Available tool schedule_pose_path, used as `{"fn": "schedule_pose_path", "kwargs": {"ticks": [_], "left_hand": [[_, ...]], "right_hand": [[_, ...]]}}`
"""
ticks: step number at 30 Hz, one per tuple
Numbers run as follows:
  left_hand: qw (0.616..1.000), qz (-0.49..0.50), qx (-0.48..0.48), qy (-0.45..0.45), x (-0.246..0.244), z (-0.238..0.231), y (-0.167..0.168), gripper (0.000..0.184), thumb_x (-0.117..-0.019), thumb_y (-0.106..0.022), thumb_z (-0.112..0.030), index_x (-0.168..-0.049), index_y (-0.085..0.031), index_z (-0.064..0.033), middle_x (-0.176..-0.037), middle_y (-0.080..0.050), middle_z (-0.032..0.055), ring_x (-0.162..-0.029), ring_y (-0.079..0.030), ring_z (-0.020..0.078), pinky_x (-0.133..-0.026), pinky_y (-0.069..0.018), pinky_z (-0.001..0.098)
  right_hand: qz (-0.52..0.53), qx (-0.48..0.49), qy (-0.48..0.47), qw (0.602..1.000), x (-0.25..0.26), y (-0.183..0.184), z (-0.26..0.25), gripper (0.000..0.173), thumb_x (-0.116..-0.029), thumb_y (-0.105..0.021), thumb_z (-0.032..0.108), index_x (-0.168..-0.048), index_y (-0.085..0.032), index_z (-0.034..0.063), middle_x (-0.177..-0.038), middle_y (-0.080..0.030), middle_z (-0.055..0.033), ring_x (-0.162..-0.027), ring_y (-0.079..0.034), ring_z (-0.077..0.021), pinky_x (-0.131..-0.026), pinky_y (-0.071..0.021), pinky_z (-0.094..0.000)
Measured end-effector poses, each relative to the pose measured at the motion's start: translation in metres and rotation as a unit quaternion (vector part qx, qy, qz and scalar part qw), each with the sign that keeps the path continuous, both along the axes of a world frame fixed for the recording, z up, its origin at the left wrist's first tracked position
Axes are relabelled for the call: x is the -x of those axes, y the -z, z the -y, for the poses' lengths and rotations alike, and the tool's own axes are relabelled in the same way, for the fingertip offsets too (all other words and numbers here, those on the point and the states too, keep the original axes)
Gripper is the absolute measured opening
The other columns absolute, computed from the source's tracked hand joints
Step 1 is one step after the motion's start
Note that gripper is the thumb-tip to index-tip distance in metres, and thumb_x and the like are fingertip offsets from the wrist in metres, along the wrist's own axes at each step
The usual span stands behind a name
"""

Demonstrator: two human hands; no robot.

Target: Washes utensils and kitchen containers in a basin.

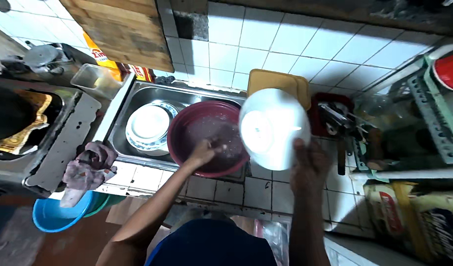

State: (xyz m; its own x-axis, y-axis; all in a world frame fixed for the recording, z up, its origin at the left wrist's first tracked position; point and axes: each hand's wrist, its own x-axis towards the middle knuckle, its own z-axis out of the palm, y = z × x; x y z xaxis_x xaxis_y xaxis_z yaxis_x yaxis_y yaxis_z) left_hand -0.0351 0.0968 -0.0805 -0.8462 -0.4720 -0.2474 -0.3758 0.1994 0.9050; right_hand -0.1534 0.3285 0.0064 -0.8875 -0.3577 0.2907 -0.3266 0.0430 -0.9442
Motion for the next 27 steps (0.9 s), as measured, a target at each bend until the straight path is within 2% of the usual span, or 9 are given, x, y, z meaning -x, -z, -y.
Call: {"fn": "schedule_pose_path", "kwargs": {"ticks": [2, 4, 6, 9, 13, 19, 21, 24, 27], "left_hand": [[0.985, -0.068, 0.152, -0.049, -0.022, 0.031, -0.007, 0.038, -0.0997, -0.067, -0.018, -0.135, -0.064, -0.0046, -0.124, -0.071, 0.0154, -0.109, -0.070, 0.0284, -0.097, -0.0546, 0.0536], [0.957, -0.101, 0.221, -0.158, -0.039, 0.075, -0.008, 0.039, -0.1017, -0.062, -0.017, -0.136, -0.061, 0.0007, -0.129, -0.068, 0.0196, -0.117, -0.067, 0.0310, -0.103, -0.0525, 0.0520], [0.939, -0.035, 0.238, -0.245, -0.064, 0.113, -0.003, 0.047, -0.1030, -0.060, -0.021, -0.141, -0.054, 0.0051, -0.136, -0.061, 0.0278, -0.122, -0.063, 0.0419, -0.104, -0.0490, 0.0590], [0.913, 0.134, 0.229, -0.309, -0.097, 0.154, 0.020, 0.062, -0.0980, -0.068, -0.027, -0.144, -0.048, 0.0095, -0.143, -0.047, 0.0410, -0.126, -0.050, 0.0609, -0.102, -0.0379, 0.0760], [0.872, 0.272, 0.211, -0.348, -0.119, 0.190, 0.058, 0.077, -0.0943, -0.074, -0.034, -0.143, -0.042, 0.0169, -0.146, -0.040, 0.0440, -0.131, -0.046, 0.0610, -0.105, -0.0386, 0.0727], [0.854, 0.302, 0.214, -0.365, -0.108, 0.197, 0.080, 0.086, -0.0900, -0.079, -0.034, -0.146, -0.037, 0.0154, -0.150, -0.037, 0.0419, -0.130, -0.049, 0.0574, -0.103, -0.0438, 0.0687], [0.837, 0.317, 0.222, -0.388, -0.102, 0.199, 0.085, 0.095, -0.0856, -0.084, -0.031, -0.151, -0.029, 0.0125, -0.153, -0.034, 0.0389, -0.129, -0.052, 0.0542, -0.100, -0.0485, 0.0636], [0.835, 0.292, 0.203, -0.421, -0.104, 0.208, 0.088, 0.106, -0.0811, -0.088, -0.030, -0.153, -0.023, 0.0125, -0.155, -0.031, 0.0393, -0.132, -0.050, 0.0531, -0.104, -0.0475, 0.0599], [0.847, 0.295, 0.174, -0.406, -0.114, 0.222, 0.096, 0.091, -0.0868, -0.083, -0.027, -0.147, -0.032, 0.0180, -0.148, -0.038, 0.0429, -0.135, -0.046, 0.0551, -0.110, -0.0414, 0.0627]], "right_hand": [[-0.079, -0.105, 0.036, 0.991, 0.004, -0.006, -0.029, 0.024, -0.1046, -0.053, 0.018, -0.106, -0.067, -0.0017, -0.084, -0.064, 0.0054, -0.079, -0.061, 0.0054, -0.075, -0.0531, -0.0177], [-0.137, -0.213, 0.042, 0.967, 0.011, 0.000, -0.041, 0.031, -0.1060, -0.051, 0.018, -0.109, -0.065, -0.0093, -0.082, -0.063, -0.0055, -0.074, -0.058, 0.0004, -0.072, -0.0505, -0.0194], [-0.156, -0.298, 0.033, 0.941, 0.019, 0.019, -0.043, 0.031, -0.1060, -0.049, 0.012, -0.111, -0.064, -0.0141, -0.079, -0.064, -0.0202, -0.070, -0.062, -0.0217, -0.068, -0.0527, -0.0379], [-0.112, -0.415, -0.008, 0.903, 0.033, 0.044, -0.040, 0.034, -0.1082, -0.045, 0.011, -0.126, -0.061, -0.0133, -0.093, -0.068, -0.0322, -0.085, -0.069, -0.0468, -0.082, -0.0530, -0.0606], [-0.120, -0.509, -0.053, 0.851, 0.049, 0.072, -0.031, 0.035, -0.1092, -0.043, 0.012, -0.134, -0.060, -0.0067, -0.104, -0.070, -0.0318, -0.096, -0.070, -0.0506, -0.087, -0.0520, -0.0640], [-0.183, -0.536, -0.083, 0.820, 0.059, 0.104, -0.023, 0.035, -0.1079, -0.044, 0.010, -0.136, -0.061, -0.0034, -0.114, -0.070, -0.0297, -0.099, -0.071, -0.0483, -0.086, -0.0540, -0.0638], [-0.172, -0.545, -0.093, 0.815, 0.059, 0.110, -0.024, 0.039, -0.1087, -0.041, 0.011, -0.143, -0.057, 0.0005, -0.127, -0.067, -0.0271, -0.108, -0.070, -0.0461, -0.091, -0.0534, -0.0620], [-0.190, -0.524, -0.079, 0.827, 0.061, 0.121, -0.028, 0.040, -0.1052, -0.046, 0.004, -0.144, -0.055, -0.0015, -0.131, -0.065, -0.0279, -0.112, -0.068, -0.0474, -0.092, -0.0526, -0.0637], [-0.233, -0.493, -0.052, 0.837, 0.070, 0.141, -0.033, 0.041, -0.1020, -0.047, 0.000, -0.141, -0.058, -0.0024, -0.132, -0.065, -0.0268, -0.115, -0.068, -0.0461, -0.095, -0.0533, -0.0619]]}}
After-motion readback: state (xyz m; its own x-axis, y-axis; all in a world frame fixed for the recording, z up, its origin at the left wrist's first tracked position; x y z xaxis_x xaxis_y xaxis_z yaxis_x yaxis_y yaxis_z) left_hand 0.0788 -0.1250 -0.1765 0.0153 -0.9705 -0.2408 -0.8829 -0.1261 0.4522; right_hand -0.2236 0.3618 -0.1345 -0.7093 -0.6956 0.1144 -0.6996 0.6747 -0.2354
